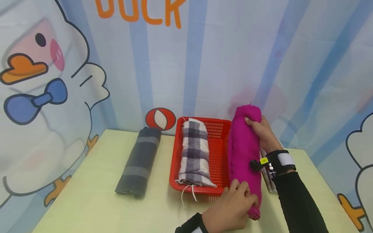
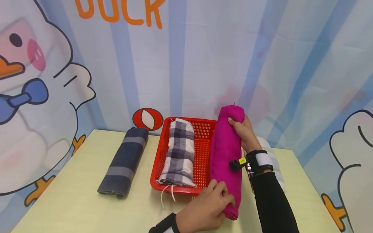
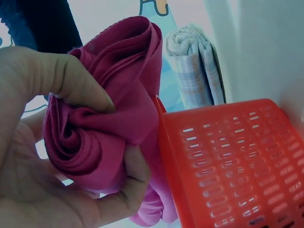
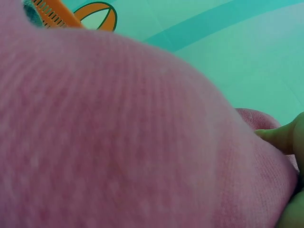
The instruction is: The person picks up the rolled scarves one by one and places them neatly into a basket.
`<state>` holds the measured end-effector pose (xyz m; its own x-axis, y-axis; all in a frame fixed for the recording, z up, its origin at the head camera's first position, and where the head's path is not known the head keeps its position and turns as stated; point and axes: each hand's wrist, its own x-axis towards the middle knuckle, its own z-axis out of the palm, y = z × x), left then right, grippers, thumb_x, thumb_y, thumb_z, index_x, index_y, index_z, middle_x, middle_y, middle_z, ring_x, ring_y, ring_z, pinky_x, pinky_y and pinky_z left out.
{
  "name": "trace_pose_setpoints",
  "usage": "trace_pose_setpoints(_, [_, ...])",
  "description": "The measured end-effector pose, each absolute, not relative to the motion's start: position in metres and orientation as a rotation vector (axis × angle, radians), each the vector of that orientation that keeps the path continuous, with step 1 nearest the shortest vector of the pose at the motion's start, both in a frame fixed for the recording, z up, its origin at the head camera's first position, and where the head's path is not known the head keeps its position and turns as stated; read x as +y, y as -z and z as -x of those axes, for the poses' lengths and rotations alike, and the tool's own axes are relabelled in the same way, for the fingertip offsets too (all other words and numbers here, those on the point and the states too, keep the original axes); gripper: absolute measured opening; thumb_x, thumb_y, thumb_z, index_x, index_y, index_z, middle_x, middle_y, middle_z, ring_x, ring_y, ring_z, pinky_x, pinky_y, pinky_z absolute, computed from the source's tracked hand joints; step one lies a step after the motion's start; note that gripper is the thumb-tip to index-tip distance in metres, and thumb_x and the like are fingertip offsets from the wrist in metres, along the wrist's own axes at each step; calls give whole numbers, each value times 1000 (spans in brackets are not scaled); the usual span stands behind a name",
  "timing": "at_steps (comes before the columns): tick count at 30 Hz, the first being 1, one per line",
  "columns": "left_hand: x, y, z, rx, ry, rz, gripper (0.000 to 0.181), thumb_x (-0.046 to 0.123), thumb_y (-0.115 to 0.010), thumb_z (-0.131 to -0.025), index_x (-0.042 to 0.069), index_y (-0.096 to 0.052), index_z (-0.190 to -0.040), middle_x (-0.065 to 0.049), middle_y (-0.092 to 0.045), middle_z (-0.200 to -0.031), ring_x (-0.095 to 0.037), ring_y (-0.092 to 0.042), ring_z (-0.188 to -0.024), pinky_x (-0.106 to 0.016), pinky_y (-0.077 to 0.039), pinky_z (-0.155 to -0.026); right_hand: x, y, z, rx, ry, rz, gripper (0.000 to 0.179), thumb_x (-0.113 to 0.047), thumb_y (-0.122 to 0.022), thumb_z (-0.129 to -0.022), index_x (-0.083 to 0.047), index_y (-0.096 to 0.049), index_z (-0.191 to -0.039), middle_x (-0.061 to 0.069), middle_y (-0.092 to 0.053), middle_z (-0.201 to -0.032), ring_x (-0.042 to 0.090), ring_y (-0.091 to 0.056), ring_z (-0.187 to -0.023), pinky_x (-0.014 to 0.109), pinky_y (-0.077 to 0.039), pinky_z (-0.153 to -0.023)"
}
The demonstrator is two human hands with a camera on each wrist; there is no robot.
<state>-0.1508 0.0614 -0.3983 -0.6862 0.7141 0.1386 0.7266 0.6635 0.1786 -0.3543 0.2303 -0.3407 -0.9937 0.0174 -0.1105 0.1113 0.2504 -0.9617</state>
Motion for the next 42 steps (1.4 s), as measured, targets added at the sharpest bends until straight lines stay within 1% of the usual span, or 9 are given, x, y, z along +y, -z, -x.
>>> trace_pose_setpoints(8, [54,399,150,-2774,290,1211,25,20,-71,-85,31,-64,-107,7,-48,-100,-9,-35,-90,-16,-30,-59,225,340,359,2188,1986,-187,70,-29,-48,-101,-11,-12,-159,9,-26,-157,25,-32,-143,40,-27,-123])
trace_pose_setpoints(13, [50,399,150,-2755,290,1184,26,21,-72,-85,31,-65,-107,7,-49,-101,-9,-36,-90,-15,-29,-60,224,339,359,1931,2093,-155,37,-28,-48,-99,-18,-37,-133,-6,-46,-125,11,-48,-113,26,-44,-100])
trace_pose_setpoints(16, [47,397,153,-2790,331,1189,27,21,-73,-85,32,-65,-108,8,-48,-102,-8,-35,-92,-14,-31,-62,223,340,359,1775,2137,-45,15,-23,-41,-102,-16,-40,-115,-9,-48,-109,8,-51,-98,22,-47,-85])
trace_pose_setpoints(19, [44,396,155,-2829,384,1200,27,22,-73,-85,31,-65,-109,8,-47,-102,-6,-35,-94,-13,-34,-65,220,343,359,1765,2108,41,26,-16,-39,-103,-13,-36,-130,-7,-48,-114,8,-51,-101,19,-48,-85])
trace_pose_setpoints(22, [41,397,155,-2842,411,1212,27,21,-73,-86,30,-65,-111,9,-47,-102,-6,-35,-95,-12,-34,-66,216,349,361,1871,2018,57,58,-15,-46,-103,-10,-17,-153,0,-41,-134,11,-47,-115,18,-49,-88])
trace_pose_setpoints(26, [38,398,154,-2829,403,1227,27,21,-73,-87,28,-65,-112,8,-47,-101,-5,-34,-94,-11,-33,-67,211,357,364,1975,1900,26,83,-25,-55,-101,-4,0,-159,14,-25,-156,20,-43,-128,18,-51,-86])
trace_pose_setpoints(30, [34,398,154,-2824,398,1225,27,21,-73,-86,28,-65,-111,8,-47,-101,-5,-33,-93,-11,-32,-71,210,364,366,2002,1858,11,87,-32,-57,-101,0,1,-158,19,-24,-157,18,-49,-123,19,-53,-84])
trace_pose_setpoints(36, [29,397,156,-2786,370,1186,28,23,-76,-84,28,-66,-110,8,-48,-100,-5,-35,-93,-13,-32,-74,208,369,369,2034,1837,-28,86,-37,-57,-100,4,-7,-156,10,-40,-135,5,-58,-96,19,-54,-81])
trace_pose_setpoints(42, [26,397,159,-2795,360,1159,31,26,-76,-86,28,-66,-115,7,-49,-102,-7,-36,-96,-15,-33,-77,203,372,373,2076,1827,-86,92,-42,-59,-98,4,-5,-157,16,-34,-147,14,-53,-112,19,-52,-81])
